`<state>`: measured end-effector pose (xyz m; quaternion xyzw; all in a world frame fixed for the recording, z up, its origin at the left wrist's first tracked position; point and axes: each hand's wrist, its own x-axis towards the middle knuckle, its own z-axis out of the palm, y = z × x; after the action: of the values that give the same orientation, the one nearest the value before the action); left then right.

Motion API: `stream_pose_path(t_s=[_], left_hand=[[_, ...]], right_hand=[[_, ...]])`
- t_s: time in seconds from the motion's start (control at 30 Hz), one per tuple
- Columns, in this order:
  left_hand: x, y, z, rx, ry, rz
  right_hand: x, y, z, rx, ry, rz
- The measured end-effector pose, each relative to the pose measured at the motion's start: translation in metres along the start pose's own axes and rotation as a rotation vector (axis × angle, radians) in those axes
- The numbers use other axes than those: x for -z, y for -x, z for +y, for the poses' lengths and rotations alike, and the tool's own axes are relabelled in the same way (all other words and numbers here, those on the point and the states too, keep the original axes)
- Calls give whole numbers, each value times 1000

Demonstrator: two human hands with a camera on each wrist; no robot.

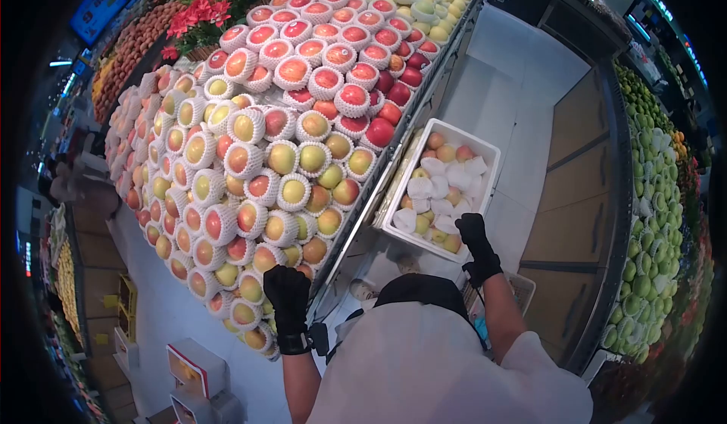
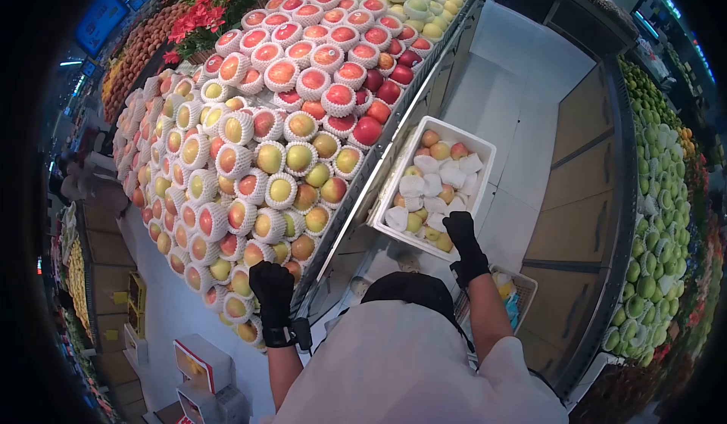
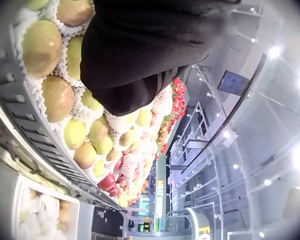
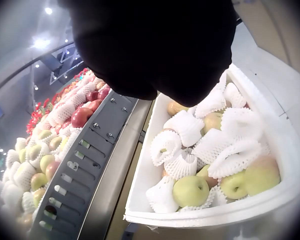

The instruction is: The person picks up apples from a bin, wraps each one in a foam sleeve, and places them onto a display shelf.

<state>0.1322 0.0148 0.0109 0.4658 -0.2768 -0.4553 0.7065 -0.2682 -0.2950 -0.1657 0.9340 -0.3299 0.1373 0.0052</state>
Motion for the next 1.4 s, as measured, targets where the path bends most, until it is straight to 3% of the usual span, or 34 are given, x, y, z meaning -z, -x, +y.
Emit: stream_pose_path(t_s=[0.07, 0.13, 0.23, 0.47, 0.53, 0.63, 0.83, 0.93, 1.03, 1.13, 1.23, 1.37, 1.4], left_hand=[[24, 4, -30, 42, 404, 41], [28, 6, -39, 49, 198, 105], [18, 12, -45, 52, 117, 225], [-42, 16, -15, 140, 484, 380], [-38, 18, -18, 145, 561, 294], [-45, 20, -18, 161, 564, 298], [-65, 26, -20, 142, 532, 410], [-67, 35, -29, 100, 418, 455], [-86, 36, -26, 83, 430, 509], [-89, 45, -27, 95, 514, 496], [-92, 55, -30, 95, 524, 517], [-90, 65, -28, 89, 493, 512], [-93, 64, -26, 88, 460, 535]], right_hand=[[-17, 8, 11, -79, -45, 7], [-29, 11, 19, -140, -105, 11], [-40, 14, 30, -57, -38, 14], [-57, 9, 31, -30, -101, -19], [-57, 5, 31, 48, -84, -37], [-64, -2, 31, -16, -116, -90], [-74, -30, 27, -328, -433, -223], [-92, -38, 22, -522, -978, -67], [-101, -55, 23, -296, -754, 36], [-80, -83, 15, -643, -1006, -139], [-98, -102, 17, -600, -931, -49], [-161, -115, 16, -638, -1114, 18], [-160, -118, 16, -623, -1077, -44]])
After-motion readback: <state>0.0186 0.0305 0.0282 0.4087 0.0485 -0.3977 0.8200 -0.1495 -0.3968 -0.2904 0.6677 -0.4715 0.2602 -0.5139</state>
